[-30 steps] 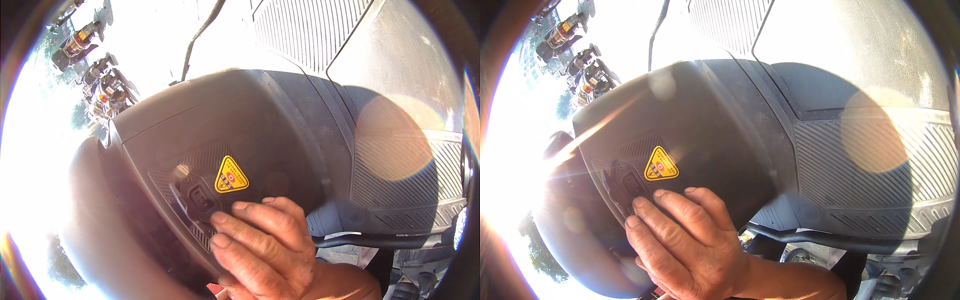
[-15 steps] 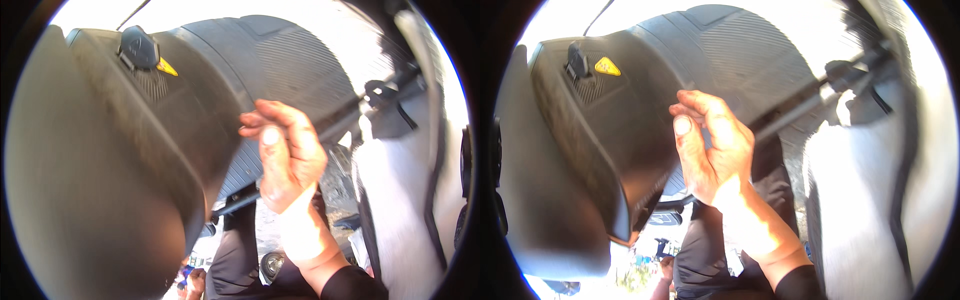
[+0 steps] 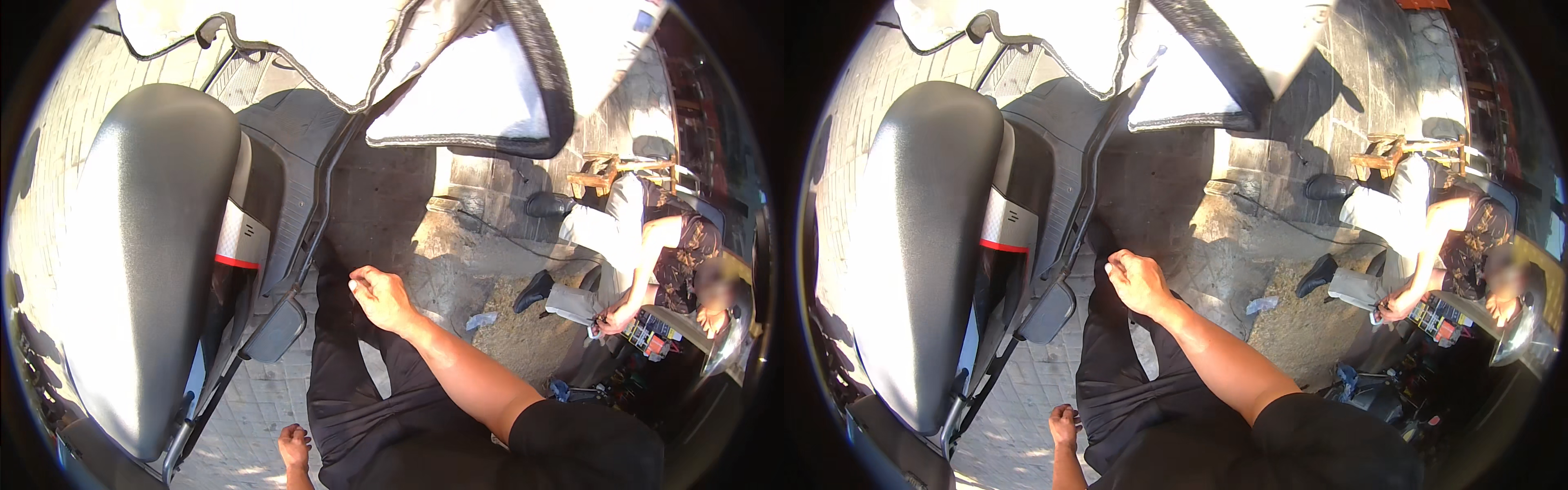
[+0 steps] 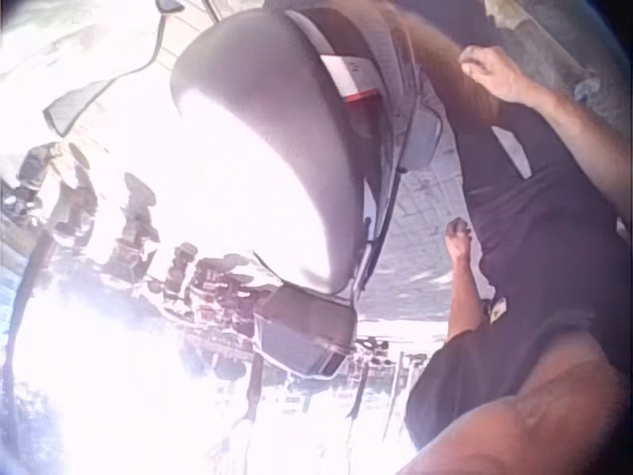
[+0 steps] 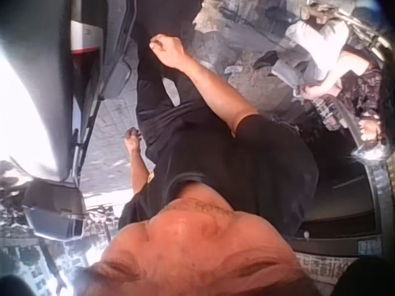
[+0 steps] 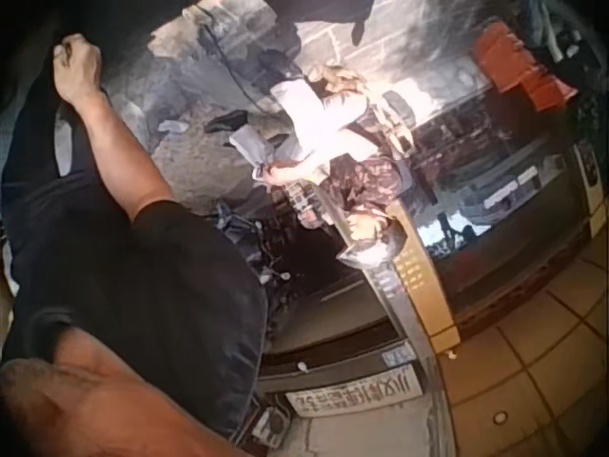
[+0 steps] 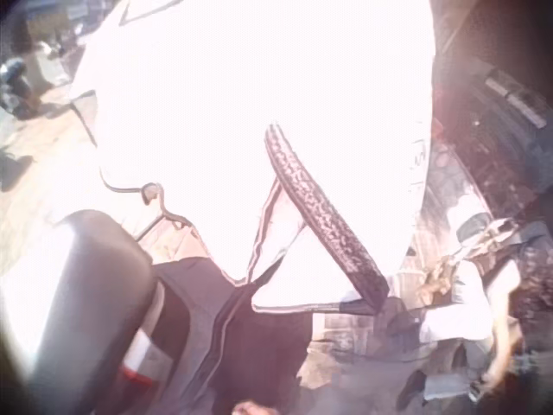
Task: The person works on a scooter engine, using a wrench to tighten bolts on the cylinder head and wiping the area with a cloth. They then retrieve a battery charger, connect it to a power strip, and plug it into the scooter's charging port.
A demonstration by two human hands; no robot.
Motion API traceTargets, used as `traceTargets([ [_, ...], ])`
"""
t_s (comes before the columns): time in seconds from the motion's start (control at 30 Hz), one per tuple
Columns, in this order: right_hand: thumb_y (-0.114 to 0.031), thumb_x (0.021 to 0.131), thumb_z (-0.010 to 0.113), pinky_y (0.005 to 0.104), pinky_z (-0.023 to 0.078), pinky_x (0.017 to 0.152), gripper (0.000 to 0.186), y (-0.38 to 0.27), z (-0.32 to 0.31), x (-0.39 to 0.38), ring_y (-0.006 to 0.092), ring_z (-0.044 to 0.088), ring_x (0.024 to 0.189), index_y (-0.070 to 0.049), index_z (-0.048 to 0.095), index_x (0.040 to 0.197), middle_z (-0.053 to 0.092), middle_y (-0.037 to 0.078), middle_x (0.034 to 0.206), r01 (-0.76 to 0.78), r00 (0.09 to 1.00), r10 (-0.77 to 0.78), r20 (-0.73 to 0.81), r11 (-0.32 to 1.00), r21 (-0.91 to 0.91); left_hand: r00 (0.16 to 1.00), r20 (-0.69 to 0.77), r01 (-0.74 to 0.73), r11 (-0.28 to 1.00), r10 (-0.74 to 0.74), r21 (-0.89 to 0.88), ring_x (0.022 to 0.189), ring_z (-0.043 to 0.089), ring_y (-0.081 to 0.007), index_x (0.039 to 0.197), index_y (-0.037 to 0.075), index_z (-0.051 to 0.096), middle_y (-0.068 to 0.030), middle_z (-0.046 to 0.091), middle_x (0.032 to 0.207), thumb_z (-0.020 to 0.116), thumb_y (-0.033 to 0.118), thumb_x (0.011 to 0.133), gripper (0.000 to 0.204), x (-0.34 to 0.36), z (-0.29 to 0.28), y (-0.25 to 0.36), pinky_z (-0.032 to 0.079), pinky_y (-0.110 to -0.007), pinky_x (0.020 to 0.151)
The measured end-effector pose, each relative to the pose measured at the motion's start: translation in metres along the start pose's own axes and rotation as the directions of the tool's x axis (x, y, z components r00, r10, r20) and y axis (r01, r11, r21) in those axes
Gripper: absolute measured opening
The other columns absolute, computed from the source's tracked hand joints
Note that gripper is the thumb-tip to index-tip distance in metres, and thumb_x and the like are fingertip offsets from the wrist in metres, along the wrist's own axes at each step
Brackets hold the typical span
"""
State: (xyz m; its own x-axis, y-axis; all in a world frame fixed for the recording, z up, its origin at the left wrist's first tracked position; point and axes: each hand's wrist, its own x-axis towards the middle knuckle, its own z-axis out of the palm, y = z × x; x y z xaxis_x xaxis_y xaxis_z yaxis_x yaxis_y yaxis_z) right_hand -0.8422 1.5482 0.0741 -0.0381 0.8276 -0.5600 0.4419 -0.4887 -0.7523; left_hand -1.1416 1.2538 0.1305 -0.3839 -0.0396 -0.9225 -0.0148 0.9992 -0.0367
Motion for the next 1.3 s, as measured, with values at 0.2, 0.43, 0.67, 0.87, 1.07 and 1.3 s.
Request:
traceTargets([
  [0.2, -0.026, 0.095, 0.059, 0.0403, 0.054, 0.081, 0.029, 0.043, -0.048, -0.116, 0.0327, 0.069, 0.089, 0.000, 0.065, 0.108, 0.071, 0.018, 0.096, -0.253, 0.965, 0.232, -0.124, 0.949, -0.190, 0.971, 0.063, -0.233, 0.972, 0.231, 0.031, 0.066, 0.064, -0.0187, 0.111, -0.002, 0.060, -0.0106, 0.066, 0.084, 0.054, 0.013, 0.089, 0.028, 0.016, -0.032, -0.001, 0.050, -0.030, 0.051],
  [0.43, -0.038, 0.092, 0.054, 0.0459, 0.050, 0.087, 0.036, 0.134, -0.083, -0.323, 0.0380, 0.064, 0.101, -0.006, 0.068, 0.101, 0.069, 0.019, 0.103, -0.572, 0.788, 0.546, -0.285, 0.820, -0.007, 0.889, 0.400, -0.280, 0.956, 0.224, 0.086, 0.095, 0.063, -0.0387, 0.121, 0.004, 0.058, -0.0182, 0.065, 0.107, 0.054, 0.018, 0.094, 0.030, 0.076, -0.067, 0.083, 0.052, -0.050, 0.078],
  [0.67, -0.046, 0.090, 0.053, 0.0456, 0.050, 0.090, 0.046, 0.233, 0.000, -0.491, 0.0389, 0.064, 0.104, -0.004, 0.071, 0.096, 0.068, 0.023, 0.106, -0.632, 0.438, 0.787, -0.435, 0.614, 0.473, 0.754, 0.440, -0.656, 0.577, 0.487, 0.487, 0.071, 0.061, -0.0228, 0.107, -0.001, 0.064, -0.0104, 0.067, 0.085, 0.059, 0.019, 0.091, 0.027, 0.016, -0.006, 0.185, 0.049, -0.037, 0.059],
  [0.87, -0.022, 0.095, 0.053, 0.0327, 0.053, 0.056, 0.018, 0.318, 0.111, -0.601, 0.0190, 0.066, 0.059, -0.007, 0.064, 0.092, 0.062, 0.004, 0.068, -0.559, 0.371, 0.908, -0.196, 0.387, 0.733, 0.428, 0.809, -0.889, 0.028, 0.404, 0.456, 0.081, 0.063, -0.0283, 0.120, 0.005, 0.058, -0.0173, 0.065, 0.093, 0.052, 0.015, 0.091, 0.031, -0.048, 0.168, 0.226, 0.052, -0.038, 0.060],
  [1.07, -0.033, 0.096, 0.053, 0.0369, 0.057, 0.055, 0.032, 0.365, 0.165, -0.692, 0.0248, 0.069, 0.070, -0.004, 0.065, 0.092, 0.069, 0.015, 0.084, -0.019, 0.173, 0.926, 0.336, -0.338, 0.941, 0.480, 0.870, -0.874, -0.026, 0.110, 0.485, 0.065, 0.059, -0.0179, 0.106, 0.003, 0.060, -0.0086, 0.062, 0.082, 0.055, 0.015, 0.091, 0.020, -0.154, 0.383, 0.144, 0.047, -0.031, 0.051],
  [1.3, -0.021, 0.089, 0.054, 0.0466, 0.055, 0.076, 0.022, 0.448, -0.021, -0.803, 0.0368, 0.067, 0.091, -0.012, 0.064, 0.106, 0.069, 0.017, 0.096, -0.479, 0.307, 0.951, -0.045, 0.195, 0.856, 0.412, 0.907, -0.892, -0.161, 0.091, 0.422, 0.070, 0.067, -0.0188, 0.110, 0.002, 0.062, -0.0088, 0.067, 0.086, 0.060, 0.019, 0.091, 0.026, -0.341, 0.515, -0.071, 0.053, -0.030, 0.059],
])
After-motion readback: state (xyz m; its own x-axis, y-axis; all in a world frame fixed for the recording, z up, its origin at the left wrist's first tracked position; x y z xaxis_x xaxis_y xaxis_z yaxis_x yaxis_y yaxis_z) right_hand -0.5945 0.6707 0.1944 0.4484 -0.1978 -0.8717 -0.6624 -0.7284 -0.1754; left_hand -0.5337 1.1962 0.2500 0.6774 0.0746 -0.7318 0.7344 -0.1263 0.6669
